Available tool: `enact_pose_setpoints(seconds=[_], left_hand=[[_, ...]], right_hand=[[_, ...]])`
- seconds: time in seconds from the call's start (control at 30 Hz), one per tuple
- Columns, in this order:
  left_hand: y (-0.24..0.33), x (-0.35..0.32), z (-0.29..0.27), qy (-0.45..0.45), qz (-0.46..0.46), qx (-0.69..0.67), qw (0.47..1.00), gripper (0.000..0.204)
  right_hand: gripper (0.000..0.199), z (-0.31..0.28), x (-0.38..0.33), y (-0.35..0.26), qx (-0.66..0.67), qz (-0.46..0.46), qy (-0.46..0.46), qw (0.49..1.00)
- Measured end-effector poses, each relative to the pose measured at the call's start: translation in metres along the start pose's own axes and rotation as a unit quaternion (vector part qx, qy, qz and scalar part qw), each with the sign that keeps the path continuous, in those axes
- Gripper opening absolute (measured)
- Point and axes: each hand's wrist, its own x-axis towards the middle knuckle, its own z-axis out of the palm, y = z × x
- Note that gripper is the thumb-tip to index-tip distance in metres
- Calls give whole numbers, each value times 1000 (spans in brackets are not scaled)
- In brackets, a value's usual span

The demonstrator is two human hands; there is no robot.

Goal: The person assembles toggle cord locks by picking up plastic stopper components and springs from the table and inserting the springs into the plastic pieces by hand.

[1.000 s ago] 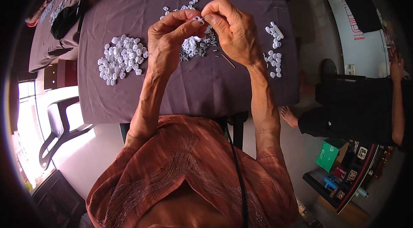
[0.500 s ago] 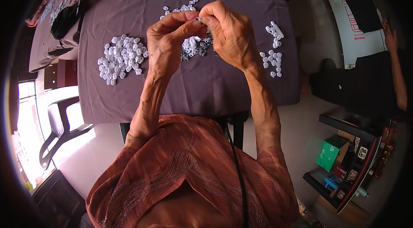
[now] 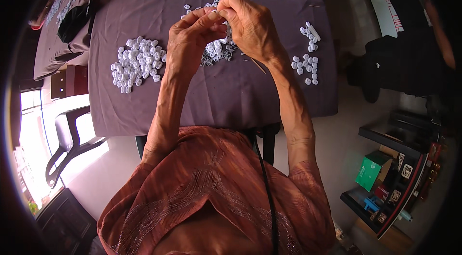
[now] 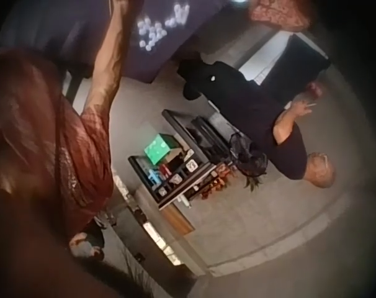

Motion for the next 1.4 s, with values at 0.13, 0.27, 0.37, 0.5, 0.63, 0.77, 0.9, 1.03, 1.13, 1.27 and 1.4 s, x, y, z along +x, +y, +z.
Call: enact_pose_setpoints(seconds=[0.13,0.27,0.37,0.5,0.63,0.77,0.9,1.03,1.13,1.27,1.4], left_hand=[[-1,1,-6,-24,-14,-17,999,17],[4,1,-8,2,4,-9,1000,16],[8,4,-15,9,27,-21,999,16],[13,5,-18,18,59,-18,998,19],[13,5,-20,18,65,-11,998,20],[13,5,-21,25,59,1,998,20],[13,6,-23,29,54,1,998,20],[11,7,-26,38,56,8,998,19],[9,6,-22,49,51,17,997,18],[5,5,-20,29,33,-1,999,19],[3,4,-13,11,7,-25,1000,19]], right_hand=[[2,1,-3,2,2,10,-22,1000],[9,2,-6,9,103,74,-19,992],[12,1,-14,40,102,153,-35,982],[11,30,-46,107,-53,132,-98,985],[10,48,-58,127,-102,89,-98,986],[8,51,-56,125,-129,65,-145,979],[10,46,-57,121,-59,127,-151,979],[12,33,-51,111,83,286,-148,943],[17,22,-46,94,191,340,-88,916],[21,10,-34,66,336,346,-42,875],[19,0,-19,40,416,319,-14,852]])
